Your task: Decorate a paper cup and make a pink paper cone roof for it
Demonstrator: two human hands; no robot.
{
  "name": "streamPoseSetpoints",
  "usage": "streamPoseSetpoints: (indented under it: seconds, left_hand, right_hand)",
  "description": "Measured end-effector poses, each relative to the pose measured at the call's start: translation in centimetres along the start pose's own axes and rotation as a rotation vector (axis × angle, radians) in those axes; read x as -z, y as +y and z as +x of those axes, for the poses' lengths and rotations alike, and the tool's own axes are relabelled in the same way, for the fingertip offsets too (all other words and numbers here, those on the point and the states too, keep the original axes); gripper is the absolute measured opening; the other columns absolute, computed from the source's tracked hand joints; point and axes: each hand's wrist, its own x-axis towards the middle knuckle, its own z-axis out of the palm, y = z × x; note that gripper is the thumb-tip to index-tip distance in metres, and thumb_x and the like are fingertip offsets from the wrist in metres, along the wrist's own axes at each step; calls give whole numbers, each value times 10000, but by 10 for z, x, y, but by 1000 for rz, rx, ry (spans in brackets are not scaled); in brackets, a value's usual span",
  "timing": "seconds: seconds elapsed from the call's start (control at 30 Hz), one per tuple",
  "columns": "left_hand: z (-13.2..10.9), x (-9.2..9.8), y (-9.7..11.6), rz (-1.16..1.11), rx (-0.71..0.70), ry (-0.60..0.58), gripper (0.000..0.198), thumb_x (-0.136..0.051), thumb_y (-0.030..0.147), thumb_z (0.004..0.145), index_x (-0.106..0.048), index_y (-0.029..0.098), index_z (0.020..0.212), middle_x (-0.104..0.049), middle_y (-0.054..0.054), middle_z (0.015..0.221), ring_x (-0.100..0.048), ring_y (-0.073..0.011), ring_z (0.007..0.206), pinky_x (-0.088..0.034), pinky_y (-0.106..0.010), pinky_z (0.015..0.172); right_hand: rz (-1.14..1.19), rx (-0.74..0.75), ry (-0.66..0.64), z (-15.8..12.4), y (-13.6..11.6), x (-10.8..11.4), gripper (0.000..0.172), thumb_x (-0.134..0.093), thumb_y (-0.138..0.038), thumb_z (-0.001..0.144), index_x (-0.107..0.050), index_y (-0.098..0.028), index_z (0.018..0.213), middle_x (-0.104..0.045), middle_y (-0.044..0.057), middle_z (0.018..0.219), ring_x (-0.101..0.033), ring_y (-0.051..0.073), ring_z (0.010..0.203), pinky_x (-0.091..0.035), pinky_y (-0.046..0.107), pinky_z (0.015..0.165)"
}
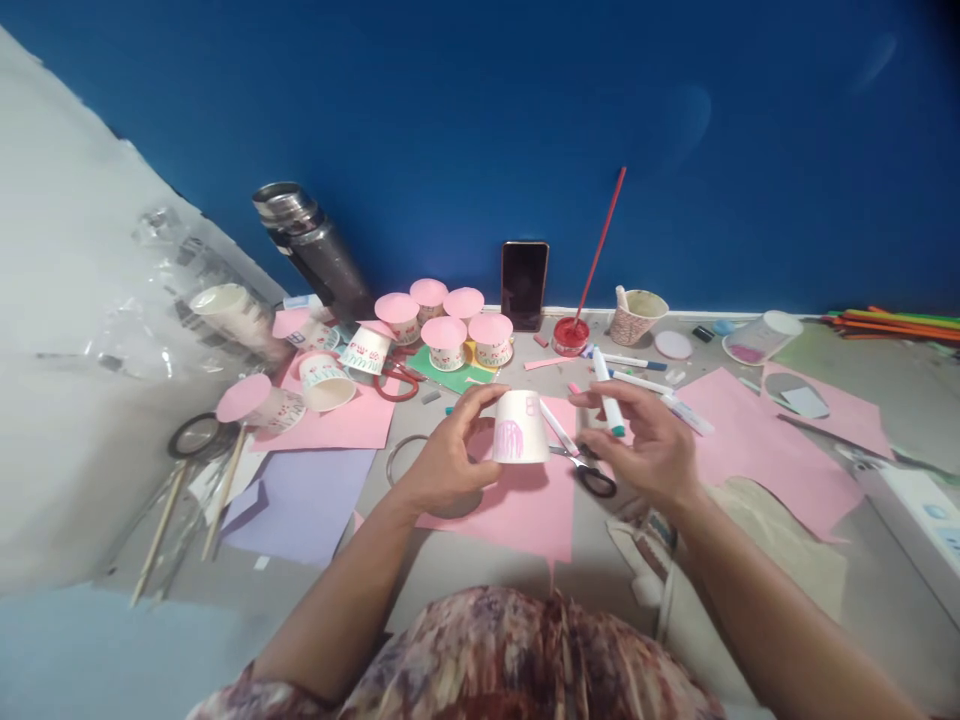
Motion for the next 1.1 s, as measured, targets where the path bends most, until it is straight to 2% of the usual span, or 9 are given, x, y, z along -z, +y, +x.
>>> streamPoseSetpoints:
  seconds: [0.1,0.17,0.3,0.43,0.57,0.93,1.1]
  left_hand:
    - [-1,0,-7,-28,-20,42,740,-680,70,708,-511,242,1407,-515,-131,1464,-515,-316,1398,-477,-469,1148]
    - [-1,0,-10,-12,-32,45,752,-668,58,704,-504,246,1413,-519,-128,1469,-516,-312,1402,-476,-463,1151]
    - [-3,0,-16,8,-28,41,766,-696,91,737,-482,261,1452,-495,-134,1535,-492,-329,1437,-475,-477,1159]
    - [-3,0,-23,-36,-34,52,770,-714,100,749,-481,259,1465,-502,-136,1544,-498,-332,1440,-466,-473,1172]
    - [-2,-2,-19,-55,-52,36,735,-721,115,770,-490,255,1454,-510,-130,1532,-497,-322,1438,-452,-458,1182]
    - [-3,-4,-13,-15,-42,26,690,-706,146,793,-499,250,1443,-524,-134,1503,-515,-333,1411,-482,-473,1150]
    - [-4,-3,-13,-19,-32,19,709,-719,146,786,-495,249,1451,-512,-137,1523,-509,-331,1419,-477,-473,1162]
  right_hand:
    - [44,-10,147,-5,-3,4,132,-693,-292,944,-752,-254,1055,-785,25,790,-748,213,718,-618,357,696]
    - [62,5,170,-10,-6,7,141,-693,-300,947,-780,-249,1047,-756,17,717,-706,197,599,-595,351,619]
    - [153,109,72,-19,-12,11,196,-666,-306,969,-778,-239,1115,-774,60,795,-711,224,643,-586,382,620]
    - [115,127,32,-23,-19,7,118,-721,-218,921,-766,-245,1026,-759,44,777,-709,204,634,-563,322,570]
    - [25,202,4,-22,-26,1,98,-741,-191,890,-761,-244,970,-756,39,755,-722,206,645,-568,311,585]
    - [27,251,-12,-21,-24,-2,193,-758,-166,876,-765,-273,1036,-793,37,835,-758,221,735,-599,314,666]
    - [20,240,-65,-21,-21,0,172,-756,-166,885,-766,-264,1025,-800,45,866,-765,221,765,-601,316,704]
